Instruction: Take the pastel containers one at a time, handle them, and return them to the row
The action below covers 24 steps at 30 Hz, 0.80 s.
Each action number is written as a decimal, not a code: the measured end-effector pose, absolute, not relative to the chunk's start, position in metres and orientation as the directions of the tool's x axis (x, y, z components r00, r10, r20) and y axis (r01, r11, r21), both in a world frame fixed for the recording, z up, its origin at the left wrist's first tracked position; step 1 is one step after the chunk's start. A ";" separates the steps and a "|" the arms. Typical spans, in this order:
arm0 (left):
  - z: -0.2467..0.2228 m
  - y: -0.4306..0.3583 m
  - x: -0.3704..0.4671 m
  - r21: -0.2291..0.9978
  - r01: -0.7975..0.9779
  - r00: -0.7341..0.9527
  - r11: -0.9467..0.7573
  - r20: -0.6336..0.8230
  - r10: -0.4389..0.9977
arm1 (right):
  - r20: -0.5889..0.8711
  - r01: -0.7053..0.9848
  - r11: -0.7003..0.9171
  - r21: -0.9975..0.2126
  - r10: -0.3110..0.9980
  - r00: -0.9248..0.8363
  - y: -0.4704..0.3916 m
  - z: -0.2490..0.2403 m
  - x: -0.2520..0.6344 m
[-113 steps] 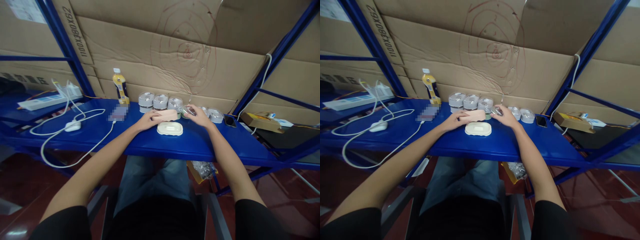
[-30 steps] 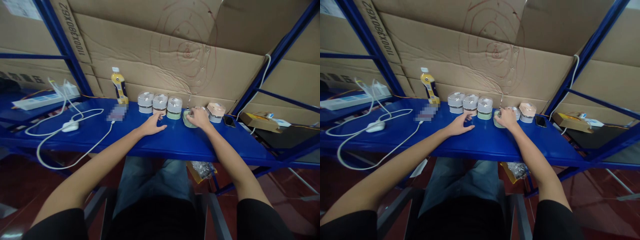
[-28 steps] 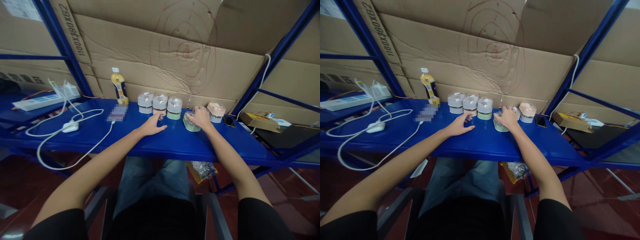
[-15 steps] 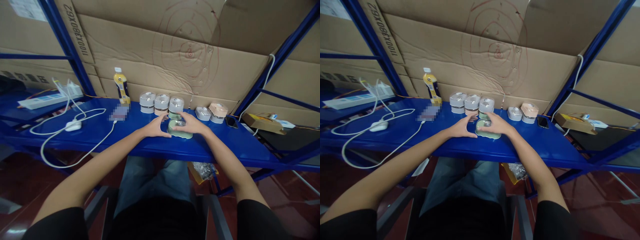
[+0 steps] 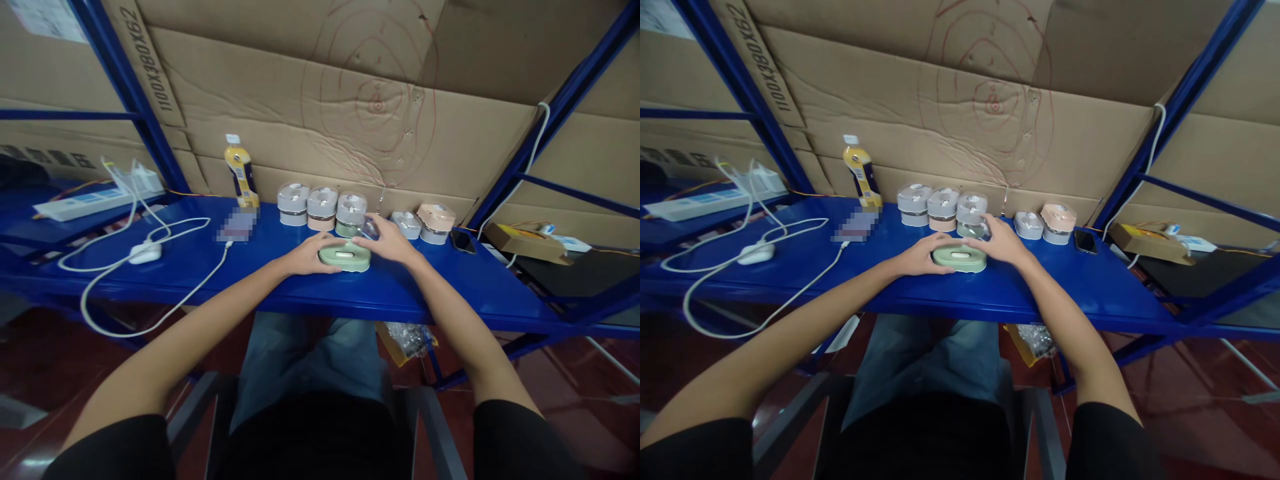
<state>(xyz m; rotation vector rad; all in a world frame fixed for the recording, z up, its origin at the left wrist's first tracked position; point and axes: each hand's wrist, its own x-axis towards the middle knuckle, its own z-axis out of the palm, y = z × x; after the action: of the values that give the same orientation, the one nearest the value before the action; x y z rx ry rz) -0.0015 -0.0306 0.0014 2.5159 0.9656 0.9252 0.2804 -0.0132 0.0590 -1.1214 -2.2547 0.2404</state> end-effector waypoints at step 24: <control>0.008 -0.031 -0.004 0.581 0.496 0.424 -0.646 0.488 0.763 | 0.518 0.621 0.665 -0.415 0.734 -0.440 0.002 0.058 0.297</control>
<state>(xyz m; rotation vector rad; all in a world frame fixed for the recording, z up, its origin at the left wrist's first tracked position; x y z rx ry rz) -0.0035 -0.0311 0.0080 2.3340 1.0799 1.0686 0.2971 0.0017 0.0577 -1.0411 -2.1922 0.2113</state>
